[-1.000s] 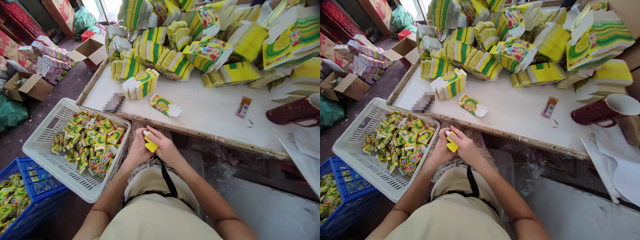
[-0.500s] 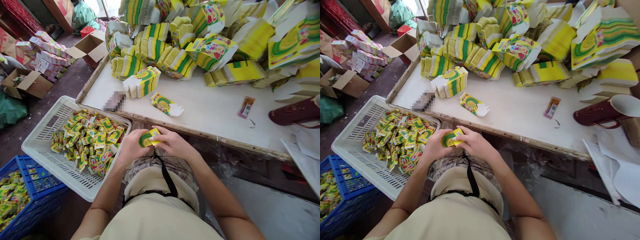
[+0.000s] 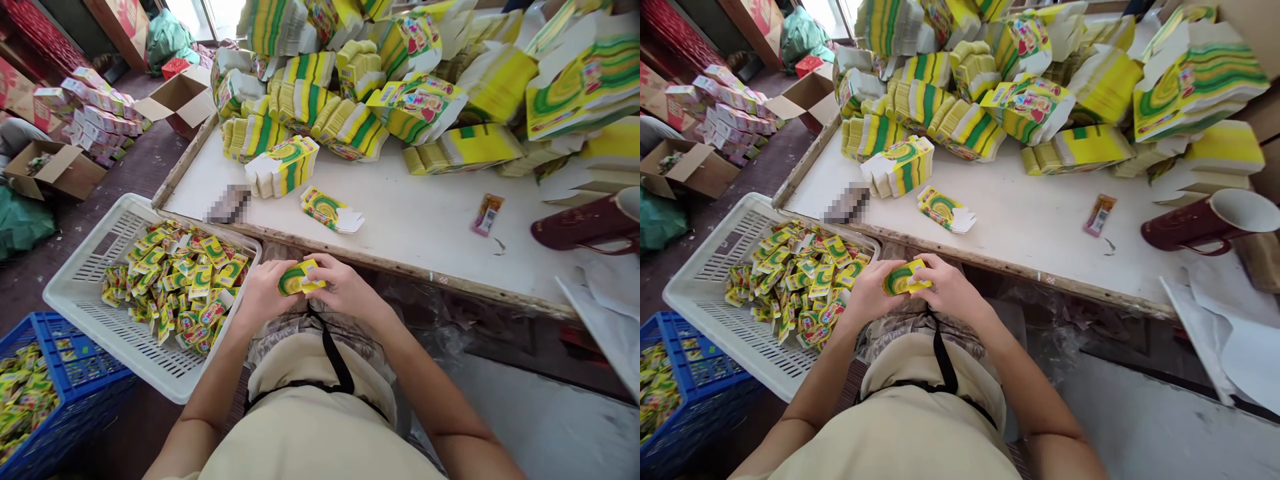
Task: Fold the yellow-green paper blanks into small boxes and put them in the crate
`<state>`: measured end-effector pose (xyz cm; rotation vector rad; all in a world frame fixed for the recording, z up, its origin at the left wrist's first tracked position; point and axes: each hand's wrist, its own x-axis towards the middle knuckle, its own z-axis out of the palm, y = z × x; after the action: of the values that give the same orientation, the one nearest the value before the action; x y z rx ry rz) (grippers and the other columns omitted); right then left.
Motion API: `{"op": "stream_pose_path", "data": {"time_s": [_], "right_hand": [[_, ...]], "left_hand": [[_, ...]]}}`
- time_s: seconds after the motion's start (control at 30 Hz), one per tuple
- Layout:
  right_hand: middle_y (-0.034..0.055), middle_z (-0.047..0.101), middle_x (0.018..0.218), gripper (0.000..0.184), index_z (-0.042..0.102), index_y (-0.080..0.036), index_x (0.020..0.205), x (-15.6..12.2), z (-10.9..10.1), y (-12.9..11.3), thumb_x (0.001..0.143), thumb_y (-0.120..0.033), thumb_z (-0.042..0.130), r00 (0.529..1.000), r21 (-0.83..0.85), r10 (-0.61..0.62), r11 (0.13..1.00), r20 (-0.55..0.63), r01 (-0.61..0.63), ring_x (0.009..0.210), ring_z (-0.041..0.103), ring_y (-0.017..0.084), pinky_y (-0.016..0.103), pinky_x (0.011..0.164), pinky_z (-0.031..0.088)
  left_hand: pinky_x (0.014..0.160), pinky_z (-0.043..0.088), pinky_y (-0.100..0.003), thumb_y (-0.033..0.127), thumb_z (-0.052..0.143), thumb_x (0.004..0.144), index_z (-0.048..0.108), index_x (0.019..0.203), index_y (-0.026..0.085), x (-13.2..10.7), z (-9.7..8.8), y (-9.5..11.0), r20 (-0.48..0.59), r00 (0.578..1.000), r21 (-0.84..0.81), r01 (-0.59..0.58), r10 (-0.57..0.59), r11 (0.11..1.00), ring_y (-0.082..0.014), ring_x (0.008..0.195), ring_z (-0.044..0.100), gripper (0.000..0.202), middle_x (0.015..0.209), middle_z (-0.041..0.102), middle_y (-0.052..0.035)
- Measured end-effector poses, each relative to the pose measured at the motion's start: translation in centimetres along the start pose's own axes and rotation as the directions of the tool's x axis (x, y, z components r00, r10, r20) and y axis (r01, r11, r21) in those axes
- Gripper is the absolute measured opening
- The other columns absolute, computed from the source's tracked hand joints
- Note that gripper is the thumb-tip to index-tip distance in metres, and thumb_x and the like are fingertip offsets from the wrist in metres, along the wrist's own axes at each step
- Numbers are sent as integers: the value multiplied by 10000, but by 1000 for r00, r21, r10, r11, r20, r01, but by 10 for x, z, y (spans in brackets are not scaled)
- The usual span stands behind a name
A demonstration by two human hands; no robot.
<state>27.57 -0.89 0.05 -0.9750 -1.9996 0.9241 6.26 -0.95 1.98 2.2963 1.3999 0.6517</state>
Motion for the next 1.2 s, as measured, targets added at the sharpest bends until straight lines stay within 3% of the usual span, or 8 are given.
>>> {"op": "stream_pose_path", "data": {"time_s": [0.17,0.27,0.37,0.6,0.87,1.0,1.1,1.2], "right_hand": [[126,570,1262,194,672,-234,1008,3,1,3,830,-261,744,962,1,-19,1000,-273,20,1155,617,276,459,991,520],[115,547,1283,222,672,-254,1040,4,6,7,832,-277,747,952,-8,-12,1000,-306,10,1154,617,276,471,992,528],[117,529,1303,177,687,-252,1030,5,8,10,856,-268,716,965,-10,-35,999,-261,34,1207,588,282,474,1012,527],[132,556,1313,217,698,-247,1059,2,-2,14,848,-295,716,993,20,-6,1000,-122,9,1252,561,322,527,1030,501],[114,557,1406,479,487,-266,1276,1,22,12,854,-316,708,948,297,204,946,-244,-127,1210,615,278,453,1002,529],[146,541,1420,659,427,-239,1375,10,29,11,817,-375,748,951,276,221,948,-219,-157,1142,653,277,446,986,542],[146,627,1297,621,499,-212,1327,27,12,21,801,-411,762,934,189,212,969,-287,-162,1050,681,275,456,967,546],[125,701,1088,378,583,-192,1201,52,-11,46,862,-317,692,868,-16,231,964,-439,-265,999,672,283,467,944,534]], "left_hand": [[992,493,-436,396,838,673,521,1277,206,-2,9,-6,-247,932,-337,175,-266,925,-290,1221,582,707,1325,594,-138],[885,545,-371,445,781,737,528,1197,194,-2,13,-8,-151,839,-704,280,-523,653,-234,1045,681,581,1165,683,-109],[807,555,-320,402,788,738,574,1077,190,1,15,-6,-54,780,-846,296,-623,444,-189,873,716,454,984,740,-53],[743,557,-281,357,853,649,603,972,176,6,14,-4,49,760,-919,289,-648,270,-150,734,708,447,870,751,-21],[743,554,-285,382,850,652,582,963,183,2,16,3,38,764,-911,291,-645,291,-146,732,694,457,855,741,-19],[740,539,-284,405,812,683,592,934,181,-6,-2,-13,-102,741,-815,320,-664,483,-150,742,670,402,849,709,-6],[748,527,-303,409,766,715,595,882,166,-21,-41,-51,-449,595,-576,379,-667,725,-159,764,621,341,848,638,-4],[888,516,-421,370,769,711,545,1138,138,-41,-80,-89,-725,410,-257,585,-553,769,-254,1006,574,535,1185,531,-107]]}}
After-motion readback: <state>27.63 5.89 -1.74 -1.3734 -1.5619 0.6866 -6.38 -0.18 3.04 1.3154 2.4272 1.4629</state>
